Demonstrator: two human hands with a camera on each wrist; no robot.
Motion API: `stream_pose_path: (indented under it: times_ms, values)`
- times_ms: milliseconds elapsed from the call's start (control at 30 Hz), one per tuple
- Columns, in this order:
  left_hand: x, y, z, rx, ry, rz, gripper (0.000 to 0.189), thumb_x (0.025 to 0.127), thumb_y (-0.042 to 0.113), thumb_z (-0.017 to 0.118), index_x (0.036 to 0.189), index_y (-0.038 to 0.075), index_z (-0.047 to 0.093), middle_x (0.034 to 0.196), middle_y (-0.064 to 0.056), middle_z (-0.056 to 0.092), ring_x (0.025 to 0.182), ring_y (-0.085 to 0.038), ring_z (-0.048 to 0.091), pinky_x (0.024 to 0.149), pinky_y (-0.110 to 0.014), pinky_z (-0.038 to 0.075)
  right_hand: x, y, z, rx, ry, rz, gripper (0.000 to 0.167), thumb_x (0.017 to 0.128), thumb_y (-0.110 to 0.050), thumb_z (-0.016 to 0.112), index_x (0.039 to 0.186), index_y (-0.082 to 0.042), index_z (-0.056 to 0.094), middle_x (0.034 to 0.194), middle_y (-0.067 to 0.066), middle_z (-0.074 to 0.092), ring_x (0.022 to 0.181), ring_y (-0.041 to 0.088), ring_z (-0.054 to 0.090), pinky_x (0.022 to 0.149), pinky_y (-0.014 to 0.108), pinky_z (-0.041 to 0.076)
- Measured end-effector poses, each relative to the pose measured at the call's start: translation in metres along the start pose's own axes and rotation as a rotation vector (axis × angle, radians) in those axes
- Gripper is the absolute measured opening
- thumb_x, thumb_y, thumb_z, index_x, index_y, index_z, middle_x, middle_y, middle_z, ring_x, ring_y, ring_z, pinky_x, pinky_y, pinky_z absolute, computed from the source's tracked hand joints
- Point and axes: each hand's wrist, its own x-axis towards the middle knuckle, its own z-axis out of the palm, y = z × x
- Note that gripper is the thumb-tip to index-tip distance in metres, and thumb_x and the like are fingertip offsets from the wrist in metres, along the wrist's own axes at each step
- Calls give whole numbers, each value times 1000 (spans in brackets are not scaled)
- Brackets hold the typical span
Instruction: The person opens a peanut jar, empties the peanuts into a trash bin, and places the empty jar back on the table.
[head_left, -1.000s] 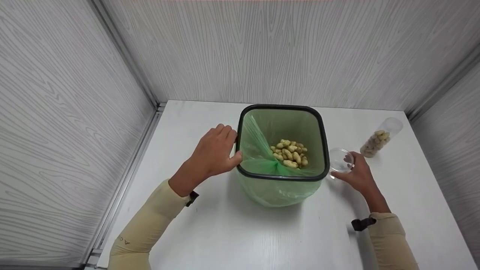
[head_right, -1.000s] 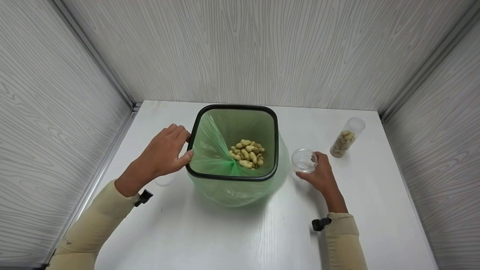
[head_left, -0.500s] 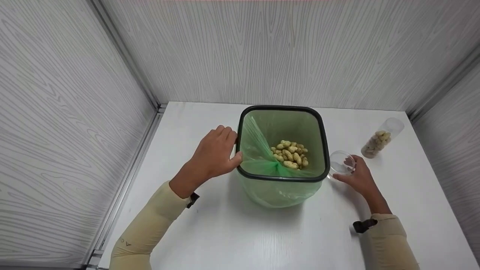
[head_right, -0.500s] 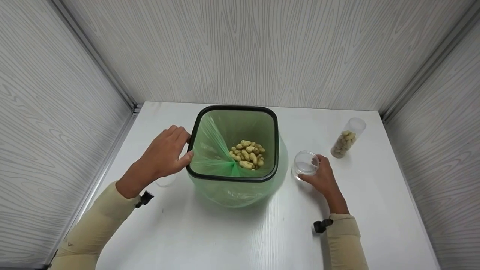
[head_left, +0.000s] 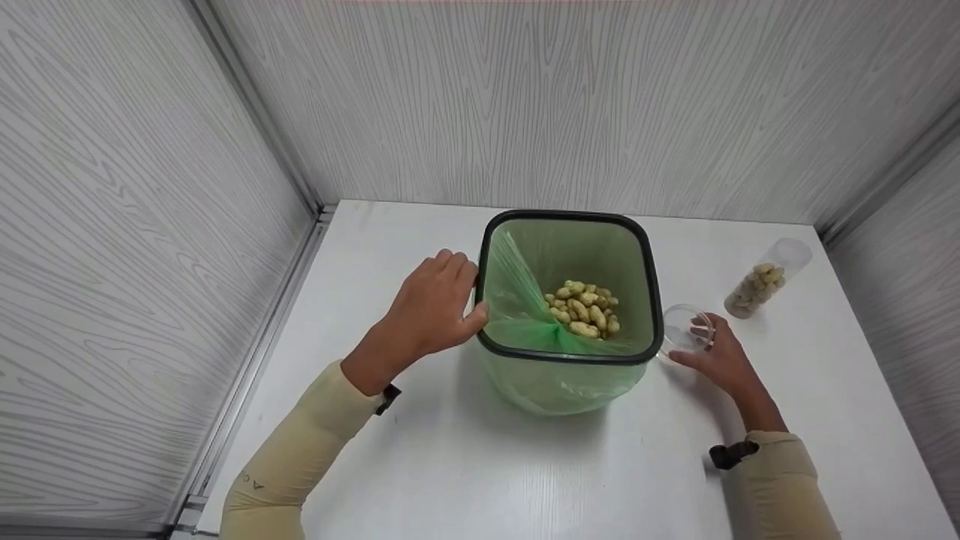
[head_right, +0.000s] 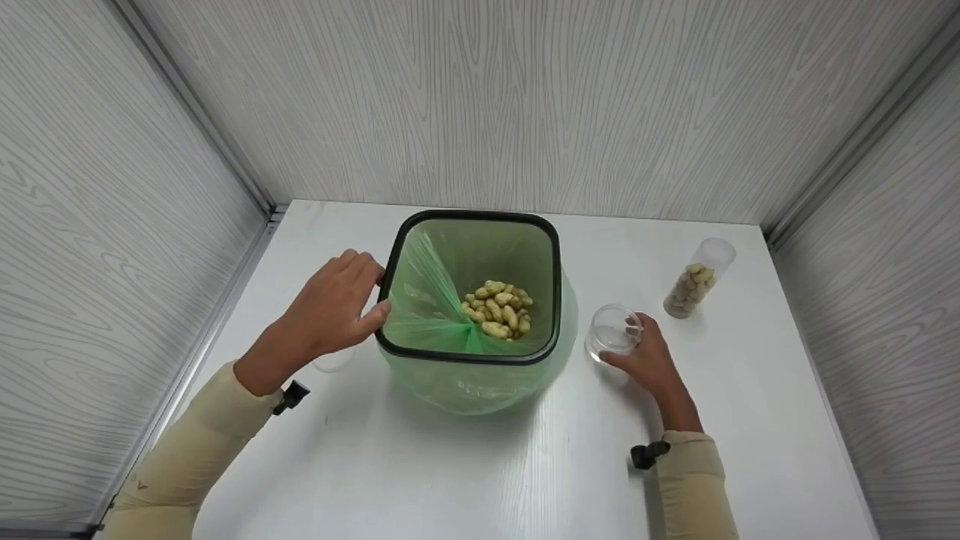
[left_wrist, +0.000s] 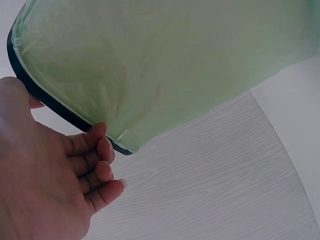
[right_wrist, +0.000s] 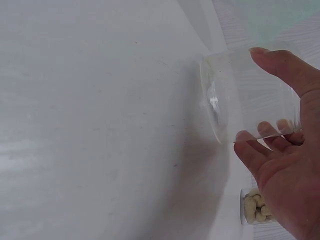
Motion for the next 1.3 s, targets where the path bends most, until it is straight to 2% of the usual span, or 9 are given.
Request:
stream_pose_path:
  times_ms: [233, 467, 633, 733, 1000, 1133, 1300]
  values:
    - [1, 0, 1, 30, 14, 4, 35, 96, 37, 50, 100, 2, 58, 87, -9, 52, 81, -24, 42, 73, -38, 40, 0, 1, -4, 4, -26, -29, 105, 84, -30, 87, 158, 4, 19, 158, 31, 37, 147, 52, 37, 116, 66, 33]
    - [1, 1, -3, 34, 2, 2, 33, 95, 33, 49, 96, 1, 56, 85, -10, 50, 78, -24, 39, 71, -38, 38, -7, 4, -8, -21, -59, -52, 108, 84, -23, 87, 159, 9, 15, 157, 35, 32, 147, 57, 31, 120, 68, 27]
    - [0, 2, -3, 29, -8, 1, 34, 95, 35, 50, 98, 1, 57, 86, -10, 51, 79, -24, 40, 72, -39, 38, -11, 12, -13, -35, -43, -62, 95, 89, -17, 81, 156, 12, 21, 156, 36, 33, 144, 56, 37, 119, 66, 30]
    - [1, 2, -3, 30, -5, 3, 35, 95, 34, 50, 98, 1, 57, 86, -10, 51, 79, -24, 40, 72, -38, 38, -12, 15, -17, -38, -17, -72, 86, 91, -11, 77, 155, 13, 25, 155, 37, 33, 141, 56, 40, 118, 66, 31]
    - [2, 1, -2, 50, -2, 7, 35, 96, 35, 49, 98, 1, 57, 85, -10, 51, 78, -24, 40, 71, -38, 38, -12, 12, -32, -66, 84, -76, 76, 98, -13, 69, 154, 15, 26, 153, 40, 36, 139, 59, 41, 116, 67, 33]
    - [2, 2, -3, 33, -8, 1, 35, 96, 35, 49, 99, 1, 57, 86, -11, 51, 79, -25, 41, 72, -38, 39, -12, 12, -39, -102, 173, -38, 73, 101, -22, 66, 153, 14, 30, 152, 40, 39, 137, 57, 45, 114, 66, 36]
    - [0, 2, -1, 27, 0, -7, 34, 95, 34, 50, 98, 1, 57, 86, -11, 52, 79, -25, 41, 72, -38, 40, -10, 14, -46, -69, 255, 33, 78, 100, -31, 66, 154, 12, 30, 153, 38, 39, 138, 55, 45, 114, 63, 38]
